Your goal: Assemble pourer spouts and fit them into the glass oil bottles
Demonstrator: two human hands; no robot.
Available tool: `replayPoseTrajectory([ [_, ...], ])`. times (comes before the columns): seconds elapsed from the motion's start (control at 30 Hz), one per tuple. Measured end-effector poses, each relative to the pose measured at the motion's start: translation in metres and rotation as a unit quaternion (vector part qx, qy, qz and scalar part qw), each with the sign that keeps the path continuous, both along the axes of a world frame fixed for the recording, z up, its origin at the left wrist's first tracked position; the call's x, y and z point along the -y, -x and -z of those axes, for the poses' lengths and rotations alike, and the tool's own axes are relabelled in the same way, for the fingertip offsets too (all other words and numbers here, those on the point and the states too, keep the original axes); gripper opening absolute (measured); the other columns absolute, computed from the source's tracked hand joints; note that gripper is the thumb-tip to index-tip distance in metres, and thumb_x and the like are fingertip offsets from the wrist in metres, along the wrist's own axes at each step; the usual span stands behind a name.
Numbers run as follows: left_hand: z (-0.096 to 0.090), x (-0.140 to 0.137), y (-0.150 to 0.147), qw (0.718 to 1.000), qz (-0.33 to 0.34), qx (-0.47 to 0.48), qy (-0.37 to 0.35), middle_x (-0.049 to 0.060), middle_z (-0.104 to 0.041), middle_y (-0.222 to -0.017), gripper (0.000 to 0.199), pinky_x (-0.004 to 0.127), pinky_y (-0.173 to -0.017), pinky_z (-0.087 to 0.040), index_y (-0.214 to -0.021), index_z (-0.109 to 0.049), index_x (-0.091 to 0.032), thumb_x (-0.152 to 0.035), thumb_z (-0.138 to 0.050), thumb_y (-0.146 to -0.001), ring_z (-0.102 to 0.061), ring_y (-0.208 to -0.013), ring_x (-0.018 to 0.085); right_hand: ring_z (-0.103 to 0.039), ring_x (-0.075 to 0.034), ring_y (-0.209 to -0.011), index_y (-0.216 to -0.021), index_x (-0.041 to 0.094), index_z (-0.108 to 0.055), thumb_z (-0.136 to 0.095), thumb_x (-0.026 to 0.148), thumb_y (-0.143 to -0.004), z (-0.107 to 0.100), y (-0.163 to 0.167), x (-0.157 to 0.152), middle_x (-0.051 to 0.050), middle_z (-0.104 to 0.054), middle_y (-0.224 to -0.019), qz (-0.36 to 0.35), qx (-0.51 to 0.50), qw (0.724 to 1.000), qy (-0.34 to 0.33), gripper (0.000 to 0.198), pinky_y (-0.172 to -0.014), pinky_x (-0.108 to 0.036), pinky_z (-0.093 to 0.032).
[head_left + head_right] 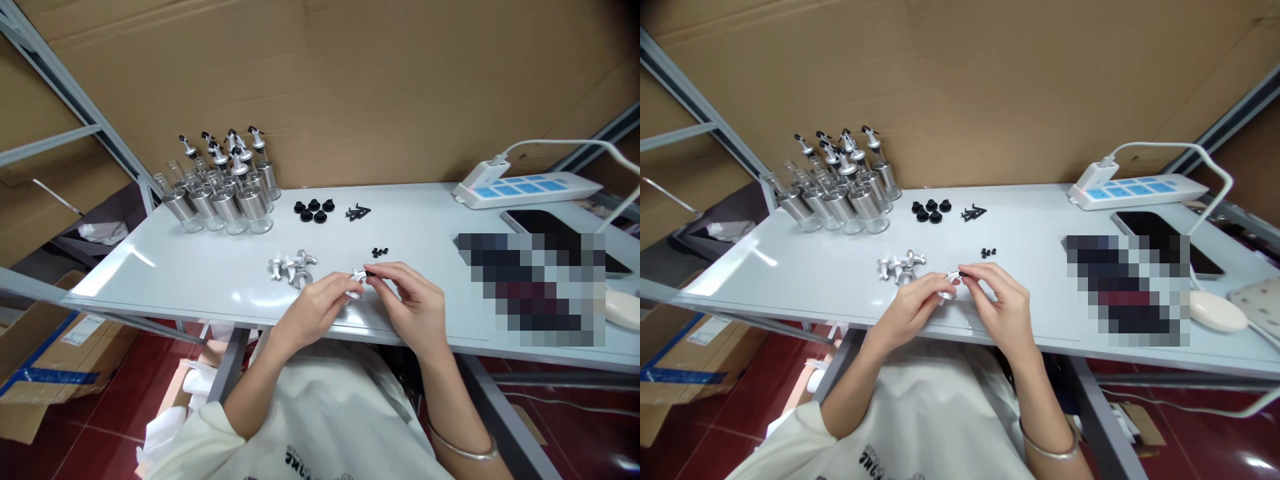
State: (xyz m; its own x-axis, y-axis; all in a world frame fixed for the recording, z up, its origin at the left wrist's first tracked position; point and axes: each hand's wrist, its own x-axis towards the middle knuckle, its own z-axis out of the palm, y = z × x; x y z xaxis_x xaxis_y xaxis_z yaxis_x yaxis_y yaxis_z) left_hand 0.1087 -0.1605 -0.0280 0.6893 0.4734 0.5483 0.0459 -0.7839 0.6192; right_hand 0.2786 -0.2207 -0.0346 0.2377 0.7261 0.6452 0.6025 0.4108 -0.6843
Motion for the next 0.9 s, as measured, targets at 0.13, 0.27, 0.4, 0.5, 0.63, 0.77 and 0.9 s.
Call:
replayPoseTrajectory([
  [0.13, -0.0014, 0.0003, 0.0001, 1.0, 0.01, -0.004, 0.019, 0.009, -0.067, -0.107, 0.023, 0.031, -0.09, -0.054, -0.105, -0.059, -0.019, -0.013, -0.038, -0.097, -0.065, -0.104, 0.016, -0.068, -0.017, -0.076, -0.097, 0.025, -0.074, -0.059, 0.018, -0.089, -0.001, -0.0008, -0.0003, -0.004, -0.074, -0.087, 0.0, 0.022, 1.0, -0.021, 0.018, -0.067, -0.031, -0.056],
  [0.27, -0.0026, 0.0005, 0.0002, 0.999, 0.014, -0.014, 0.026, 0.009, -0.067, -0.107, 0.023, 0.031, -0.09, -0.055, -0.104, -0.059, -0.019, -0.013, -0.038, -0.097, -0.066, -0.104, 0.016, -0.069, -0.016, -0.077, -0.103, 0.029, -0.074, -0.06, 0.013, -0.088, -0.0013, -0.0021, -0.0006, -0.003, -0.073, -0.088, -0.014, 0.034, 0.998, -0.055, 0.026, -0.068, -0.03, -0.056],
  [0.4, -0.0019, 0.0004, 0.0, 1.0, 0.011, -0.01, 0.02, 0.01, -0.067, -0.109, 0.023, 0.031, -0.091, -0.054, -0.104, -0.059, -0.018, -0.013, -0.038, -0.097, -0.065, -0.108, 0.017, -0.069, -0.015, -0.077, -0.106, 0.028, -0.072, -0.061, 0.011, -0.087, 0.0017, -0.0021, 0.0001, -0.002, -0.073, -0.089, -0.014, 0.022, 0.998, -0.049, 0.028, -0.069, -0.029, -0.056],
  [0.5, -0.0019, 0.0006, -0.0001, 1.0, 0.009, -0.007, 0.023, 0.009, -0.068, -0.108, 0.024, 0.03, -0.089, -0.055, -0.105, -0.059, -0.019, -0.013, -0.038, -0.098, -0.065, -0.104, 0.016, -0.069, -0.016, -0.077, -0.101, 0.025, -0.071, -0.065, 0.014, -0.085, 0.0061, -0.0013, 0.0006, -0.002, -0.073, -0.085, 0.013, -0.024, 0.999, -0.024, 0.02, -0.069, -0.029, -0.055],
  [0.63, -0.0021, 0.0002, -0.0003, 1.0, 0.009, 0.001, 0.011, 0.008, -0.068, -0.109, 0.023, 0.029, -0.088, -0.055, -0.104, -0.059, -0.019, -0.012, -0.039, -0.097, -0.066, -0.104, 0.015, -0.069, -0.016, -0.077, -0.089, 0.022, -0.068, -0.067, 0.017, -0.083, 0.0085, -0.0009, 0.0003, -0.002, -0.072, -0.083, 0.007, -0.07, 0.997, -0.011, 0.007, -0.071, -0.03, -0.055],
  [0.77, 0.0002, -0.0014, -0.0002, 1.0, -0.005, -0.007, -0.015, 0.008, -0.07, -0.11, 0.023, 0.031, -0.09, -0.054, -0.102, -0.061, -0.019, -0.009, -0.041, -0.096, -0.066, -0.108, 0.017, -0.068, -0.016, -0.079, -0.086, 0.021, -0.067, -0.068, 0.016, -0.083, 0.007, -0.0025, 0.0002, -0.003, -0.072, -0.083, -0.014, -0.071, 0.997, -0.02, 0.007, -0.074, -0.031, -0.055],
  [0.9, 0.0019, -0.002, 0.0009, 0.999, -0.013, -0.018, -0.027, 0.006, -0.072, -0.107, 0.025, 0.032, -0.092, -0.053, -0.103, -0.062, -0.02, -0.009, -0.041, -0.096, -0.066, -0.111, 0.018, -0.067, -0.015, -0.077, -0.088, 0.022, -0.068, -0.066, 0.015, -0.084, 0.0068, -0.0039, 0.0013, -0.003, -0.072, -0.084, -0.009, -0.052, 0.998, -0.02, 0.008, -0.072, -0.029, -0.054],
])
